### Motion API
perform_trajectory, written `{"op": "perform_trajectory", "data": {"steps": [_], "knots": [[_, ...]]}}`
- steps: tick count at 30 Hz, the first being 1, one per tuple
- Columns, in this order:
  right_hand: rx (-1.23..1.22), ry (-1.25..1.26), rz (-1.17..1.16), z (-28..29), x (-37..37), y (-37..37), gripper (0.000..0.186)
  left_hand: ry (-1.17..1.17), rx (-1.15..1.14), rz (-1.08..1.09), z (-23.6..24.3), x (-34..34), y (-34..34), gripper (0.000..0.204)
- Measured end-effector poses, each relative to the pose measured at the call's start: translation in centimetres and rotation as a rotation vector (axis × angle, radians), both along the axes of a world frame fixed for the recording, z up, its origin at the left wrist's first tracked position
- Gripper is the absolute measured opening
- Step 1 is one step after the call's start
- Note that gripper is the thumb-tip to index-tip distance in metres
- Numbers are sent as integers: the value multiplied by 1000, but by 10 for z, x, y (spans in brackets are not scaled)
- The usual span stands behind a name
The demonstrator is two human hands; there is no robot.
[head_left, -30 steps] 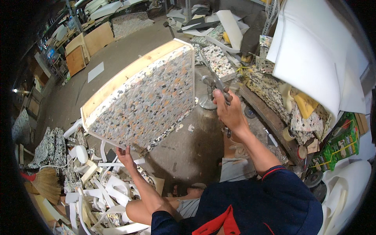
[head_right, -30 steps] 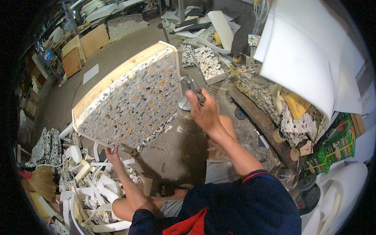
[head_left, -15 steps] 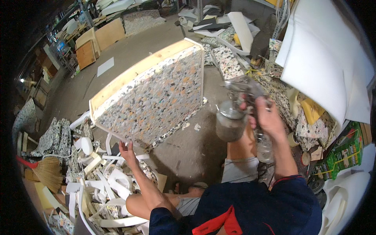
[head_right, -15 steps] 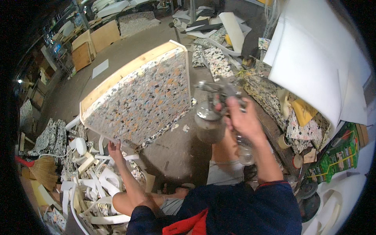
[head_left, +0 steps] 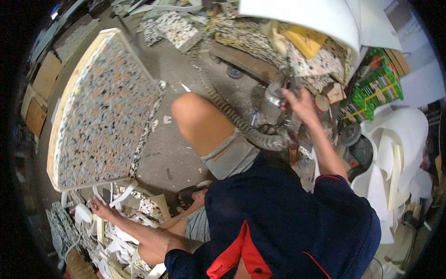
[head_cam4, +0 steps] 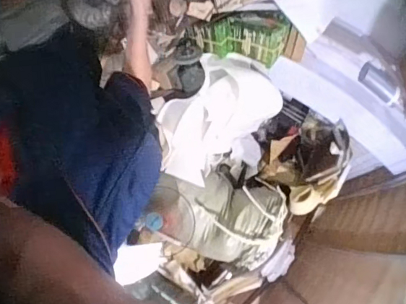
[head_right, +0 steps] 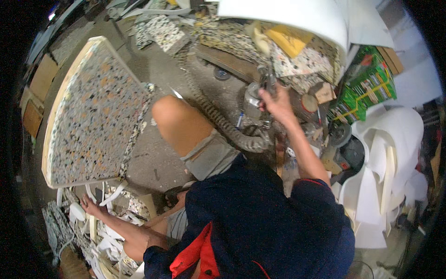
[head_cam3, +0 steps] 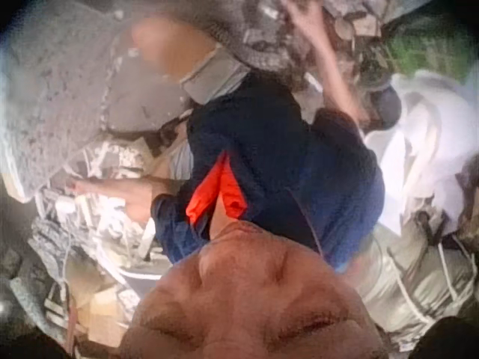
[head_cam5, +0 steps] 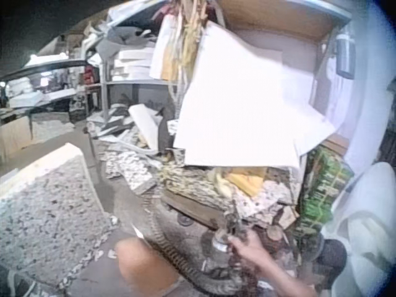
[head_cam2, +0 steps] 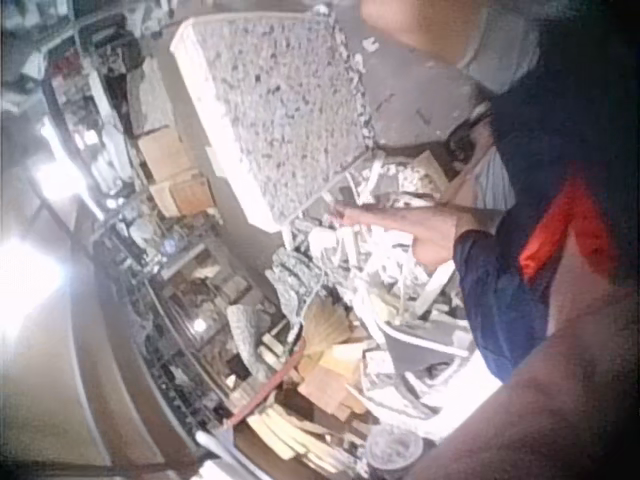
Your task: The person applies a white sheet to a speckled furniture piece, smooths it, and uses a spray gun to adhere the material. They trim excess edges with a knife and repeat the process on another side.
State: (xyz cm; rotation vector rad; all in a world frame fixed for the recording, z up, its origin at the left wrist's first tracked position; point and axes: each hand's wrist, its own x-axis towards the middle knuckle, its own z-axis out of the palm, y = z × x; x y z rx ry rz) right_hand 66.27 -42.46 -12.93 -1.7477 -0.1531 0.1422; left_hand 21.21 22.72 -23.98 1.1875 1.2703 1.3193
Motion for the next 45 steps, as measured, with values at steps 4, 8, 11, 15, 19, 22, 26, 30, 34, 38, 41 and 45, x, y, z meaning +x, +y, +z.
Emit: {"op": "perform_trajectory", "data": {"steps": [4, 8, 11, 15, 19, 22, 26, 30, 34, 38, 41, 45], "knots": [[-24, 69, -198, -102, 17, -22, 32, 68, 24, 106, 48, -11, -13, 66], [-346, 63, -349, -169, 23, -50, 30, 44, 160, 147, 97, -23, -39, 60], [-370, -40, -428, -213, 32, -58, 39, 78, 234, 166, 121, -25, -66, 55], [-625, -243, -487, -260, 48, -69, 64, 122, 264, 153, 131, -34, -92, 46], [-1119, -457, -47, -259, 49, -73, 30, 733, 323, 171, 100, -51, -104, 48], [-880, -871, -25, -275, 70, 21, 28, 594, 282, 245, 74, -33, -134, 47], [-560, -950, 312, -306, 107, 199, 30, 152, 370, 202, 90, -10, -221, 42], [-437, -947, 418, -277, 92, 229, 32, -53, 296, 302, 129, -35, -331, 36], [-359, -881, 485, -221, 57, 249, 34, 7, 303, 651, 124, -86, -384, 31], [-293, -803, 515, -182, 35, 282, 36, -27, 178, 797, 104, -128, -415, 34], [-235, -747, 561, -162, 27, 306, 38, -125, 140, 867, 95, -141, -432, 37], [-203, -674, 623, -115, 14, 320, 41, -273, 176, 972, 92, -153, -459, 39]]}}
